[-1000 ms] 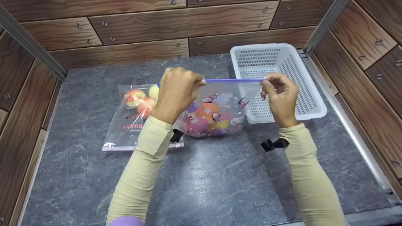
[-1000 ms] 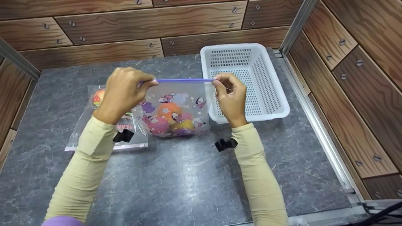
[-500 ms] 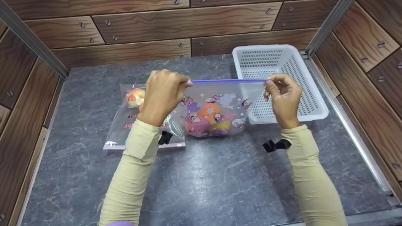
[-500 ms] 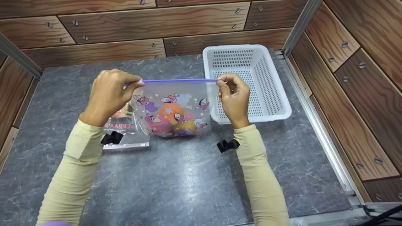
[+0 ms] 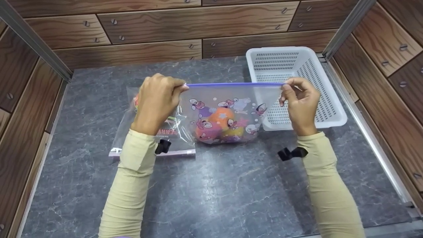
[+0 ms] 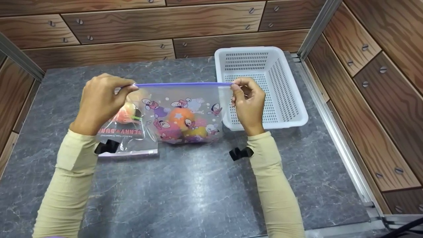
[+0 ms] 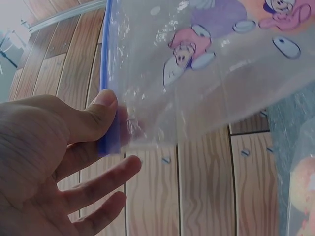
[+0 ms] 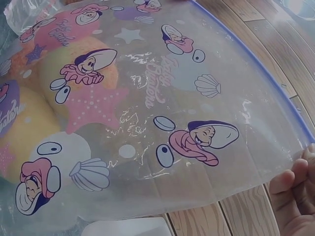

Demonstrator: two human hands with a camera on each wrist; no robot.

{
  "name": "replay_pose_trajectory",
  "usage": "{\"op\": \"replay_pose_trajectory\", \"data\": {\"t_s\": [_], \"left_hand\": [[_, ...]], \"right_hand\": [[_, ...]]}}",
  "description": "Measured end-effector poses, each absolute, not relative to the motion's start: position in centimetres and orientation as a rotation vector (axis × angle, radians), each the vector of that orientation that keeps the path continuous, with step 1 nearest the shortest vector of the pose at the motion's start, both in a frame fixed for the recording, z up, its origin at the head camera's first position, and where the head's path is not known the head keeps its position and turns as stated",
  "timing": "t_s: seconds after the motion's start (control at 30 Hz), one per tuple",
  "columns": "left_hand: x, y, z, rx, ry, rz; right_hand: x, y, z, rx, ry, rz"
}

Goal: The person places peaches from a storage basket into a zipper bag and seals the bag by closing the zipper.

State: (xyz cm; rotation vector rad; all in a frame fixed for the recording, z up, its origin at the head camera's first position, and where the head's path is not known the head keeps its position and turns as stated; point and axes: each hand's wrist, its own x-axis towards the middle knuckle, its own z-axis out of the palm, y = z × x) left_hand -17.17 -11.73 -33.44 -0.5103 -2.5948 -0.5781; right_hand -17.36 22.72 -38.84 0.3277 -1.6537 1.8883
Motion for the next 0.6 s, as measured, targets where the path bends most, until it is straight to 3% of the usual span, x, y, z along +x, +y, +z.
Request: {"op": "replay_pose_trajectory", "data": {"t_s": [0.37, 0.6], "left_hand": [[-17.1, -12.8, -33.8, -0.503, -2.596, -0.702], [-17.3, -13.1, -35.4, -0.487, -2.6, -1.344]], "right_hand": [[-17.3, 22.5, -38.8, 0.316, -1.673, 1.894], [-16.6, 23.1, -38.7, 0.428, -1.701, 2.046]]}}
